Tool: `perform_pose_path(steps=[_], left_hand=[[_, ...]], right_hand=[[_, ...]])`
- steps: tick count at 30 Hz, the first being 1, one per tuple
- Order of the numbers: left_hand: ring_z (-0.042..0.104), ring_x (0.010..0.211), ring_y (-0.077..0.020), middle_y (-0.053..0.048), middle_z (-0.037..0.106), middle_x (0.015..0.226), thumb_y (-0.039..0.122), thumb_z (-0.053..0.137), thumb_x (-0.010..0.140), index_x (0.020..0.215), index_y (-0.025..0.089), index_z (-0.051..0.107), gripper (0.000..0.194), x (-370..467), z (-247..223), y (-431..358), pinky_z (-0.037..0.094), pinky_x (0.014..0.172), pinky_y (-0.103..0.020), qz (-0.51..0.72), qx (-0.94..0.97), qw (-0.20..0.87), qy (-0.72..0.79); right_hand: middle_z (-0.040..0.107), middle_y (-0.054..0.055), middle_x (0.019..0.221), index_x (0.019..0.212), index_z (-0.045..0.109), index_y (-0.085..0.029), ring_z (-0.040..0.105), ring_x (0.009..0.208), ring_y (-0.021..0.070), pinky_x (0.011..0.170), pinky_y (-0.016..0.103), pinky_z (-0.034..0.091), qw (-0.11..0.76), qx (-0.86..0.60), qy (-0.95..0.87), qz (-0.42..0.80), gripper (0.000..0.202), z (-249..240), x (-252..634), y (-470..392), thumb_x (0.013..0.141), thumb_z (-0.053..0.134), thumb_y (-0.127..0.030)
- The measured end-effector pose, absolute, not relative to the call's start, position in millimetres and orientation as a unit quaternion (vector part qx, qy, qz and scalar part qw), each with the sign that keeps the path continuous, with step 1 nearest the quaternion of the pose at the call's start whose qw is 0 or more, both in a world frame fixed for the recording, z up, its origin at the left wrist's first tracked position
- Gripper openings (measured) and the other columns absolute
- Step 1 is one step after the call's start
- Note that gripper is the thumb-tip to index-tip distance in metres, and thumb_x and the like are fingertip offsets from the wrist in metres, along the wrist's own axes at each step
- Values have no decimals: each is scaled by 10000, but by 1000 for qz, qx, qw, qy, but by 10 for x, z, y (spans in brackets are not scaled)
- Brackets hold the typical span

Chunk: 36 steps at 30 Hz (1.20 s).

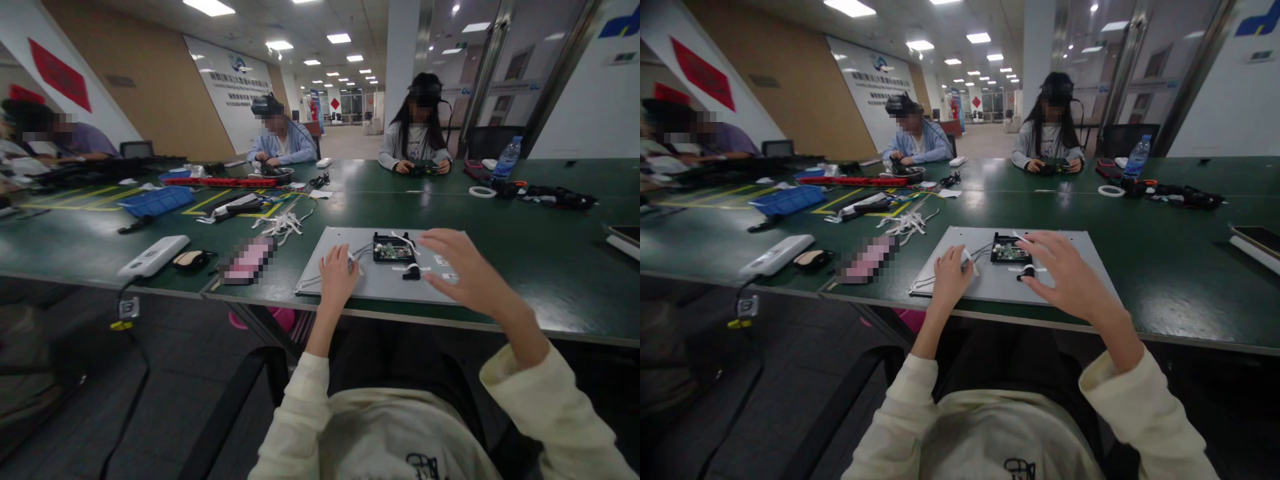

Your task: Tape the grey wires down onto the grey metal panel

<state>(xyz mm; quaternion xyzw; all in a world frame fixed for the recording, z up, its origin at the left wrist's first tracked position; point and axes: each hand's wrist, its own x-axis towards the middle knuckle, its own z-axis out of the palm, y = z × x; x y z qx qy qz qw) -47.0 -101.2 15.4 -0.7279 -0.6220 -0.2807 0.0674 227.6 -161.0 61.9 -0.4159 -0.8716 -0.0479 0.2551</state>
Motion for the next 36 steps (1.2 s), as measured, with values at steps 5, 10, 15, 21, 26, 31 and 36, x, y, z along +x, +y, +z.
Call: perform_pose_path(steps=[5,10,15,21,26,31,36], left_hand=[[410,1342,-283,-153,542,1349,250,462,899,1307,165,480,417,-485,139,-991,314,1094,-505,-279,-733,66,-617],[405,1340,-287,-152,538,1345,242,466,893,1304,154,482,421,-491,120,-967,331,1086,-466,-282,-740,66,-607],[384,1355,-288,-140,526,1363,242,463,890,1300,166,489,418,-480,158,-994,312,1099,-472,-293,-730,71,-614],[348,1382,-283,-139,497,1399,263,457,900,1307,177,486,417,-485,193,-1043,280,1115,-509,-327,-705,87,-623],[358,1376,-284,-143,501,1386,257,454,902,1293,165,489,404,-508,150,-1023,296,1115,-495,-335,-706,87,-617],[403,1343,-268,-155,525,1343,264,456,910,1300,144,470,408,-542,114,-971,354,1096,-452,-347,-720,61,-598],[434,1315,-273,-169,519,1337,268,468,909,1310,130,457,424,-569,95,-934,381,1084,-468,-348,-728,42,-589]], right_hand=[[146,36,1596,1505,280,-341,91,1453,353,1120,618,169,153,-435,-887,7,760,245,2152,-1361,841,537,-606],[37,23,1612,1521,211,-378,25,1462,343,1117,617,153,122,-443,-885,74,823,72,2144,-1307,819,501,-694],[26,27,1612,1515,248,-354,5,1466,325,1146,551,157,137,-447,-880,80,809,108,2156,-1356,824,503,-689],[19,38,1612,1508,262,-346,-10,1465,333,1143,561,149,125,-481,-864,77,787,95,2175,-1339,834,478,-689],[30,76,1609,1496,296,-310,3,1457,365,1102,614,185,118,-563,-815,60,767,50,2262,-1184,850,410,-709],[52,115,1599,1480,323,-283,10,1437,417,1020,716,192,107,-690,-714,52,779,-18,2415,-931,854,305,-747],[47,132,1589,1466,347,-259,-16,1419,450,981,758,167,126,-789,-600,37,772,-135,2705,-669,860,270,-732]])
